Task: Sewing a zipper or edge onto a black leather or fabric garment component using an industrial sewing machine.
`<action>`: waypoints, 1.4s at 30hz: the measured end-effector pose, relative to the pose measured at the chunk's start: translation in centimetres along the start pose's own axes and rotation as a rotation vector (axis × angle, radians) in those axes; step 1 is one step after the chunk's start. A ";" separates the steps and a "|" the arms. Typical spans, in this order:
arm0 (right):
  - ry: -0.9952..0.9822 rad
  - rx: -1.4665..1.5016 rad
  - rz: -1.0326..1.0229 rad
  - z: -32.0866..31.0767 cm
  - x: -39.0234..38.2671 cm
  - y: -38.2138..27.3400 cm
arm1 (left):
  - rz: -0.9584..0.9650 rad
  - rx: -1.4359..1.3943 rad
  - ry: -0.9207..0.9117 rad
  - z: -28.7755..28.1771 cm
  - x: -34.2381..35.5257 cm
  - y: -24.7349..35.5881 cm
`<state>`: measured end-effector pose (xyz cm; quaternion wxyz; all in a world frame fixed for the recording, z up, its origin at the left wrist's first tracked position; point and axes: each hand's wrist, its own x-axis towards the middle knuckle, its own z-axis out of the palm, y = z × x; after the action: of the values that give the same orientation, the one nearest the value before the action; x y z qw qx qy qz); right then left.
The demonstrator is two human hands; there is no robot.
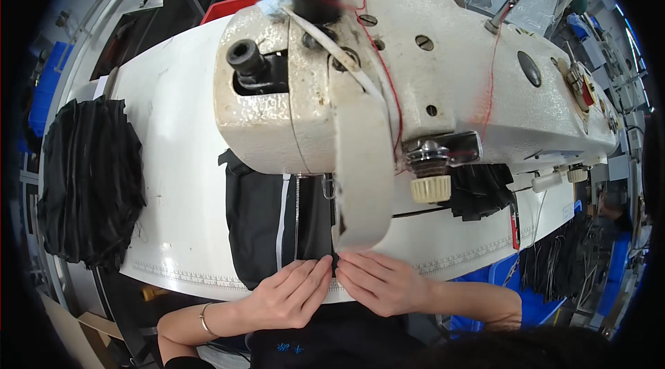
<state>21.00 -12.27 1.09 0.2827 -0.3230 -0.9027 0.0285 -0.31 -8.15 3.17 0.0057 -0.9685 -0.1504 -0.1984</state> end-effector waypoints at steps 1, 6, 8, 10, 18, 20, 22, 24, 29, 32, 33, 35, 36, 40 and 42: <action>-0.009 0.006 -0.004 -0.1 -0.1 0.0 | -0.018 -0.006 0.041 0.4 0.0 0.2; -0.003 0.022 -0.006 -0.2 -0.2 0.1 | -0.013 -0.030 0.016 0.6 0.0 0.1; -0.012 0.018 -0.014 -0.4 -0.1 0.1 | -0.021 -0.028 -0.004 0.5 -0.1 0.2; -0.010 0.016 -0.020 -0.5 0.0 0.1 | -0.027 -0.043 -0.010 0.5 -0.1 0.1; -0.039 -0.007 -0.026 -1.1 0.3 0.5 | -0.054 -0.092 -0.026 0.7 0.0 0.0; -0.085 0.015 -0.024 -0.6 0.2 0.6 | -0.068 -0.098 -0.032 0.5 0.1 -0.4; -0.118 0.027 -0.006 -0.2 0.1 1.2 | -0.043 -0.086 -0.103 0.0 0.8 -1.3; -0.151 0.043 0.011 0.3 0.3 2.0 | -0.005 -0.109 0.001 1.4 1.3 -2.8; -0.122 0.065 0.052 2.3 0.6 5.3 | -0.103 -0.266 0.047 2.9 1.7 -6.2; -0.214 0.049 0.169 1.7 1.3 6.1 | -0.182 -0.398 -0.027 2.8 2.1 -7.1; -0.173 0.090 0.155 2.0 1.3 6.6 | -0.155 -0.325 -0.003 3.0 2.3 -7.5; -0.133 0.121 0.147 2.5 1.3 7.1 | -0.246 -0.436 -0.056 3.6 2.1 -8.3; -0.080 0.111 0.111 3.3 1.4 7.4 | -0.262 -0.428 -0.066 3.3 1.5 -8.5; 0.125 0.025 -0.005 4.8 1.6 7.9 | -0.967 -1.033 -0.182 1.7 1.2 -8.6; 0.103 -0.025 0.010 3.7 1.4 7.8 | -0.497 -0.589 -0.055 1.4 2.2 -8.1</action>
<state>22.57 -4.82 -3.20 0.3245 -0.3322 -0.8856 0.0020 -0.26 0.31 2.34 -0.3253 -0.8675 -0.3174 -0.2022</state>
